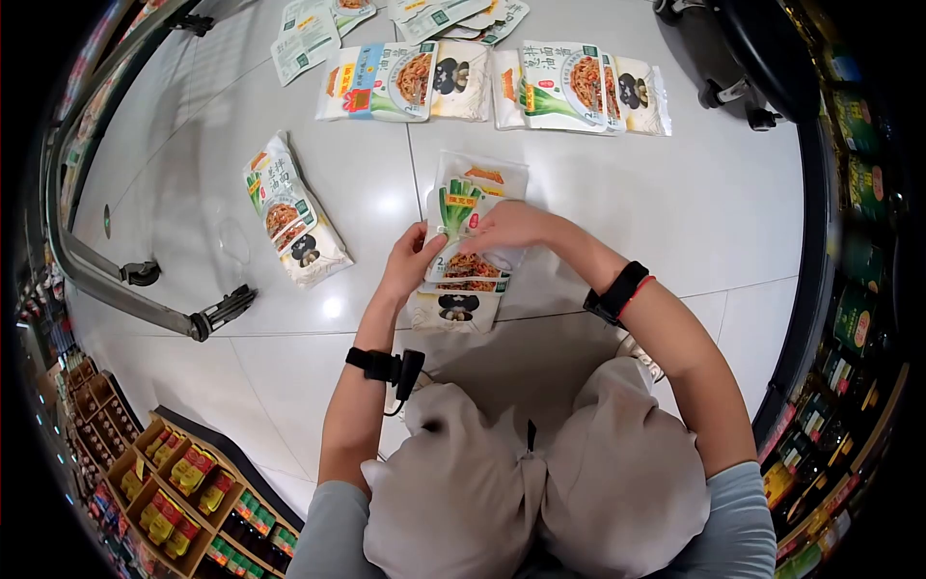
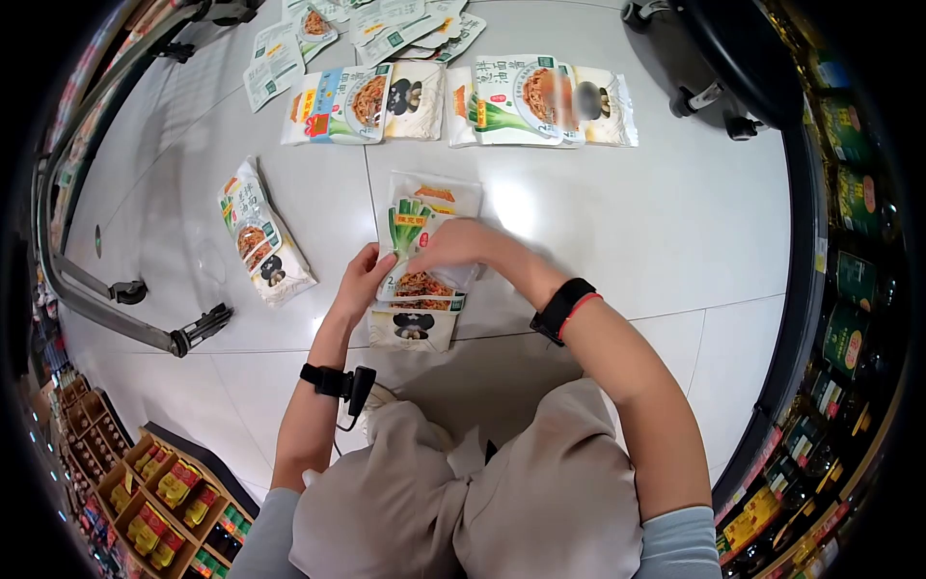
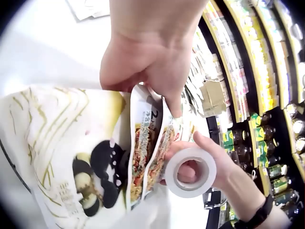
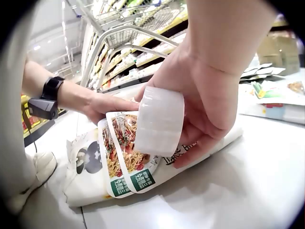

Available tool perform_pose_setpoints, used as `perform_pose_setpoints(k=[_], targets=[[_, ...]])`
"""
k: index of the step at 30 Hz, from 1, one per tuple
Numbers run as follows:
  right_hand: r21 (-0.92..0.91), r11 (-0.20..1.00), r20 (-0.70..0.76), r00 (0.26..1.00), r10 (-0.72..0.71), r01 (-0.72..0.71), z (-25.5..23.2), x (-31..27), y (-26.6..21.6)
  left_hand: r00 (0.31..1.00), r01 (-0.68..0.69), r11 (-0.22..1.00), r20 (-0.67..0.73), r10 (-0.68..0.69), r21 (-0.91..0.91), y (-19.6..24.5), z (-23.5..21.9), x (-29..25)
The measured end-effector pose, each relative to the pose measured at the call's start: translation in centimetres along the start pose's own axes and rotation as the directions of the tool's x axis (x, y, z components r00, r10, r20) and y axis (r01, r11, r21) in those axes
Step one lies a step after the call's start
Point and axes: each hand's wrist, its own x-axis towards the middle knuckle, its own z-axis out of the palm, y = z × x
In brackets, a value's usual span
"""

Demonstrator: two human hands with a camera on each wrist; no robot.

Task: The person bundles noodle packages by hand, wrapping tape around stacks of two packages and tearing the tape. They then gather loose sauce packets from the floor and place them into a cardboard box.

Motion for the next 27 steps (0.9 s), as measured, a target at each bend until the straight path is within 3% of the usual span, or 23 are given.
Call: perform_pose_setpoints(k=[2,4,6,7,8,9,10,11,13,14,15,16,17,19,20,22,23,25,27], targets=[[0.046,0.997,0.054,0.997,-0.058,0.056,-0.1,-0.7,0.9,1.000,0.025,1.000,0.005,-0.025,0.008,0.7,0.7,-0.1],[0.527,0.848,0.169,0.985,-0.035,-0.060,0.5,-1.4,1.5,0.999,0.053,0.998,0.007,-0.053,0.016,1.5,1.0,-0.6],[0.563,0.822,0.189,0.982,-0.021,-0.091,0.5,-1.5,1.6,0.989,-0.080,0.988,0.136,0.062,0.135,2.3,1.3,-1.2],[0.595,0.795,0.213,0.977,-0.012,-0.120,0.5,-1.6,1.7,0.988,-0.078,0.988,0.140,0.059,0.135,2.4,1.2,-1.2],[0.596,0.794,0.213,0.977,-0.012,-0.120,0.3,-2.2,1.4,0.987,-0.009,0.995,0.162,-0.008,0.101,2.7,1.0,-1.0],[0.587,0.809,0.181,0.979,-0.098,-0.028,-0.3,-3.1,1.1,0.980,0.060,0.996,0.186,-0.072,0.069,2.8,0.8,-0.9],[0.574,0.816,0.149,0.972,-0.184,0.066,-0.6,-3.9,1.2,0.980,0.058,0.996,0.188,-0.070,0.070,2.6,0.6,-0.7],[0.575,0.815,0.145,0.972,-0.183,0.067,-0.4,-4.4,2.0,0.981,0.075,0.996,0.173,-0.084,0.057,2.2,0.4,-0.5],[0.757,0.632,-0.016,0.972,-0.234,0.164,0.1,-5.7,4.2,0.982,0.092,0.995,0.161,-0.098,0.041,1.5,0.1,-0.1],[0.755,0.635,-0.017,0.973,-0.229,0.163,0.0,-6.3,5.1,0.983,0.064,0.997,0.171,-0.068,0.030,1.5,0.0,0.1],[0.677,0.725,0.041,0.977,-0.210,0.127,0.0,-6.8,5.8,0.983,0.040,0.999,0.179,-0.043,0.019,1.4,0.1,0.1],[0.590,0.802,0.101,0.977,-0.187,0.092,0.3,-7.4,6.4,0.983,0.046,0.999,0.179,-0.048,0.017,1.3,0.1,0.2],[0.595,0.799,0.104,0.977,-0.186,0.089,1.2,-7.8,7.2,0.977,0.088,0.992,0.184,-0.104,0.095,2.2,0.2,0.2],[0.509,0.814,-0.107,0.959,-0.262,0.279,2.6,-8.3,8.6,0.970,0.121,0.977,0.190,-0.154,0.175,2.4,0.0,0.4],[0.506,0.816,-0.112,0.959,-0.259,0.279,2.6,-8.8,8.9,0.967,0.110,0.988,0.220,-0.131,0.106,1.8,-0.2,0.7],[0.685,0.699,-0.087,0.975,-0.204,0.207,3.1,-10.1,9.1,0.960,0.105,0.994,0.258,-0.111,0.040,0.7,-0.7,0.9],[0.686,0.698,-0.088,0.976,-0.199,0.205,3.6,-10.4,9.3,0.962,0.129,0.991,0.245,-0.118,-0.027,0.5,-0.7,0.8],[0.610,0.787,-0.173,0.985,0.025,0.087,4.2,-10.5,9.7,0.964,0.146,0.985,0.239,-0.120,-0.094,0.2,-0.6,0.7],[0.640,0.758,-0.173,0.985,-0.013,0.123,4.2,-10.1,9.5,0.940,0.281,0.915,0.273,-0.203,-0.290,-0.2,-0.4,-0.5]])
